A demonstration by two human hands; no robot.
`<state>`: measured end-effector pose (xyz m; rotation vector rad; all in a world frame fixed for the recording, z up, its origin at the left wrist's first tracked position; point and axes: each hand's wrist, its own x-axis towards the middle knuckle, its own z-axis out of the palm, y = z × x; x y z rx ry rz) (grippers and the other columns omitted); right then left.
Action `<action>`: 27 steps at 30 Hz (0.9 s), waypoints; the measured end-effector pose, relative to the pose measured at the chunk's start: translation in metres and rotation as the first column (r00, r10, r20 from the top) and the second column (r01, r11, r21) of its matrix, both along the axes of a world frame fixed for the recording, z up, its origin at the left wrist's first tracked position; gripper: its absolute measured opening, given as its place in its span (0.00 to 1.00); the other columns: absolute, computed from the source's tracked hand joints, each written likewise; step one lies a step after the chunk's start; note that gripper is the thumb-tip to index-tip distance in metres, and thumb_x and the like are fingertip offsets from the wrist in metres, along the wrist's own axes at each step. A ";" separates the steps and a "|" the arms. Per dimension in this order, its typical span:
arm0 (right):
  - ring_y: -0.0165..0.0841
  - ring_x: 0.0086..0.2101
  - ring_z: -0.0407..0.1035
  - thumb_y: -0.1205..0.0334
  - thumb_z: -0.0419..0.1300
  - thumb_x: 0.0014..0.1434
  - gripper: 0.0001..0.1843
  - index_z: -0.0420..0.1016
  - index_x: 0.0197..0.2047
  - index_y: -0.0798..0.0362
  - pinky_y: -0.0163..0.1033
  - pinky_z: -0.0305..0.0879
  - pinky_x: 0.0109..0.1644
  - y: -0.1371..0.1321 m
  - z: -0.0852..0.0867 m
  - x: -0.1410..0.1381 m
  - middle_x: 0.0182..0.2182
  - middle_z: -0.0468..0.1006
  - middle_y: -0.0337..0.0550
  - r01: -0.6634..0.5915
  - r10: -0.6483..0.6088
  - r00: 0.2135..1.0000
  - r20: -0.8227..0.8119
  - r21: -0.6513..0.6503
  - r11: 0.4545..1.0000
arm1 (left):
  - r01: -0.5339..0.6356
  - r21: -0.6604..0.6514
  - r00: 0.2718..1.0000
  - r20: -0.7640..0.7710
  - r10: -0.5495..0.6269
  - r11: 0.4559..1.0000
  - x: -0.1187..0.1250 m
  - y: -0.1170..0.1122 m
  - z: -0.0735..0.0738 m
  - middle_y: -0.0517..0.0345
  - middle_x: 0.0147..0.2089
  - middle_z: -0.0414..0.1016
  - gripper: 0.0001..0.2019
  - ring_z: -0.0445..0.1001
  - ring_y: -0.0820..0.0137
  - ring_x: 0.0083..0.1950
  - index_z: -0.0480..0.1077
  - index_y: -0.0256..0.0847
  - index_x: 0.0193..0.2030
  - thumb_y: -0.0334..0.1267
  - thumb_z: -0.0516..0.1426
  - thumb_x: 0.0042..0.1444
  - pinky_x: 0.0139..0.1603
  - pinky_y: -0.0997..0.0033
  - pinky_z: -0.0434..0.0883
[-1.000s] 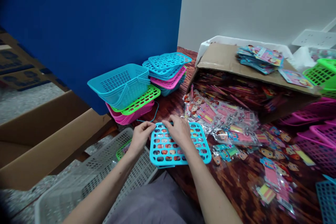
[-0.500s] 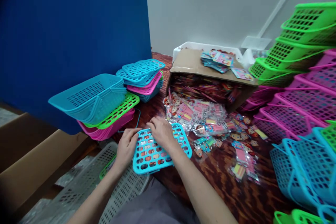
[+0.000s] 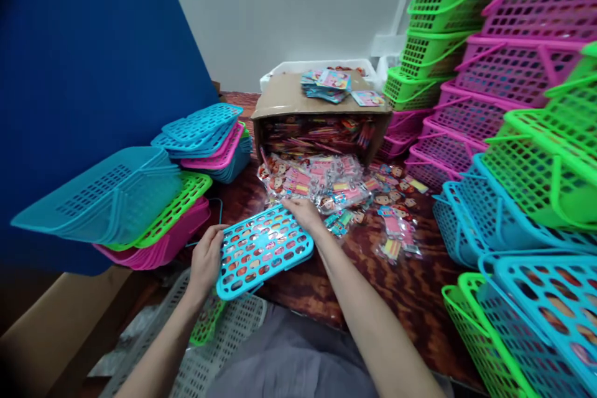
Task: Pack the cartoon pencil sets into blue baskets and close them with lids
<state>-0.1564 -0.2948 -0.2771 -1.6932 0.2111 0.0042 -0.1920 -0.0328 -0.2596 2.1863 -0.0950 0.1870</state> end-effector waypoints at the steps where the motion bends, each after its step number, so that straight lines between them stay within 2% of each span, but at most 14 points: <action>1: 0.35 0.26 0.72 0.35 0.62 0.49 0.25 0.74 0.25 0.52 0.38 0.68 0.32 0.001 0.001 -0.002 0.20 0.76 0.37 0.005 -0.005 1.000 -0.003 0.053 0.999 | 0.022 0.030 0.999 0.025 -0.022 0.999 0.002 0.002 0.003 0.56 0.41 0.76 0.15 0.74 0.63 0.44 0.71 0.43 0.44 0.45 0.46 0.63 0.47 0.68 0.68; 3: 0.36 0.28 0.74 0.35 0.63 0.48 0.25 0.76 0.28 0.52 0.40 0.70 0.35 0.002 0.005 -0.012 0.23 0.78 0.39 0.007 -0.006 1.000 -0.005 0.175 0.985 | 0.063 0.153 0.992 0.097 -0.078 0.986 0.004 0.004 0.010 0.52 0.49 0.75 0.17 0.73 0.60 0.51 0.72 0.43 0.48 0.42 0.45 0.64 0.54 0.63 0.67; 5: 0.37 0.31 0.76 0.35 0.63 0.48 0.26 0.77 0.34 0.52 0.42 0.72 0.38 0.001 0.007 -0.032 0.27 0.80 0.41 0.010 -0.012 1.000 0.005 0.269 0.963 | 0.089 0.352 0.975 0.159 -0.154 0.932 0.003 0.001 0.017 0.46 0.54 0.73 0.19 0.71 0.56 0.57 0.73 0.41 0.51 0.40 0.43 0.64 0.58 0.57 0.65; 7: 0.38 0.34 0.76 0.36 0.63 0.50 0.27 0.77 0.41 0.50 0.43 0.72 0.41 0.001 0.006 -0.057 0.32 0.81 0.42 0.029 -0.035 0.999 0.013 0.352 0.935 | 0.097 0.557 0.949 0.198 -0.245 0.825 -0.006 -0.007 0.023 0.37 0.60 0.69 0.22 0.67 0.49 0.62 0.72 0.35 0.55 0.42 0.43 0.65 0.62 0.49 0.63; 9: 0.38 0.39 0.76 0.38 0.64 0.50 0.27 0.76 0.46 0.48 0.43 0.72 0.44 0.001 0.002 -0.082 0.37 0.82 0.42 0.068 -0.084 0.996 0.021 0.409 0.910 | 0.137 0.681 0.908 0.204 -0.366 0.719 -0.021 -0.020 0.026 0.33 0.67 0.62 0.25 0.59 0.44 0.68 0.68 0.31 0.60 0.46 0.44 0.67 0.65 0.41 0.58; 12: 0.40 0.45 0.73 0.38 0.64 0.52 0.24 0.78 0.44 0.47 0.43 0.69 0.50 0.004 -0.009 -0.107 0.40 0.81 0.42 0.151 -0.189 0.980 0.055 0.411 0.899 | 0.271 0.777 0.802 0.145 -0.580 0.568 -0.045 -0.039 0.025 0.41 0.73 0.52 0.30 0.47 0.45 0.74 0.58 0.40 0.70 0.53 0.47 0.67 0.68 0.35 0.50; 14: 0.41 0.45 0.72 0.37 0.60 0.55 0.24 0.79 0.40 0.49 0.43 0.68 0.51 0.008 -0.016 -0.112 0.40 0.81 0.42 0.184 -0.227 0.970 0.086 0.350 0.918 | 0.320 0.810 0.750 0.100 -0.654 0.491 -0.055 -0.046 0.022 0.43 0.74 0.48 0.36 0.44 0.44 0.75 0.51 0.43 0.73 0.58 0.51 0.64 0.68 0.33 0.47; 16: 0.41 0.42 0.72 0.36 0.56 0.58 0.26 0.79 0.36 0.50 0.45 0.68 0.50 0.010 -0.022 -0.110 0.36 0.81 0.43 0.193 -0.230 0.968 0.104 0.280 0.940 | 0.313 0.835 0.734 0.091 -0.673 0.453 -0.058 -0.048 0.020 0.42 0.75 0.45 0.40 0.41 0.41 0.75 0.49 0.41 0.74 0.58 0.54 0.61 0.68 0.31 0.47; 18: 0.41 0.41 0.71 0.35 0.54 0.59 0.27 0.79 0.34 0.51 0.46 0.67 0.51 0.010 -0.024 -0.107 0.34 0.80 0.43 0.196 -0.227 0.967 0.120 0.225 0.954 | 0.301 0.855 0.718 0.088 -0.691 0.423 -0.054 -0.045 0.018 0.42 0.75 0.45 0.37 0.41 0.41 0.75 0.49 0.40 0.74 0.53 0.55 0.63 0.67 0.33 0.50; 20: 0.42 0.43 0.71 0.36 0.56 0.57 0.26 0.80 0.36 0.51 0.46 0.66 0.53 0.004 -0.021 -0.105 0.36 0.81 0.42 0.192 -0.222 0.966 0.129 0.215 0.958 | 0.294 0.873 0.686 0.091 -0.722 0.389 -0.045 -0.041 0.019 0.42 0.74 0.48 0.33 0.45 0.42 0.74 0.50 0.40 0.73 0.47 0.53 0.65 0.66 0.36 0.56; 24: 0.41 0.48 0.72 0.40 0.53 0.62 0.27 0.76 0.54 0.48 0.48 0.68 0.53 -0.014 -0.004 -0.117 0.50 0.79 0.43 0.071 -0.111 0.980 0.165 0.234 0.970 | 0.338 0.877 0.568 0.099 -0.817 0.341 -0.021 -0.033 0.035 0.40 0.69 0.60 0.24 0.60 0.49 0.70 0.60 0.36 0.69 0.42 0.48 0.69 0.64 0.46 0.65; 26: 0.40 0.55 0.68 0.46 0.54 0.64 0.25 0.71 0.61 0.44 0.49 0.64 0.59 -0.022 0.008 -0.125 0.58 0.74 0.42 0.030 -0.072 0.961 0.266 0.157 0.987 | 0.401 0.845 0.534 0.097 -0.840 0.353 -0.009 -0.031 0.048 0.41 0.65 0.67 0.22 0.68 0.56 0.65 0.63 0.36 0.66 0.41 0.45 0.70 0.61 0.54 0.70; 27: 0.39 0.59 0.64 0.50 0.55 0.64 0.24 0.70 0.62 0.42 0.49 0.60 0.63 -0.025 0.014 -0.129 0.61 0.71 0.41 0.035 -0.064 0.939 0.337 0.089 0.995 | 0.431 0.820 0.536 0.102 -0.838 0.376 -0.004 -0.030 0.054 0.42 0.63 0.70 0.21 0.72 0.59 0.62 0.64 0.37 0.65 0.41 0.44 0.71 0.59 0.58 0.72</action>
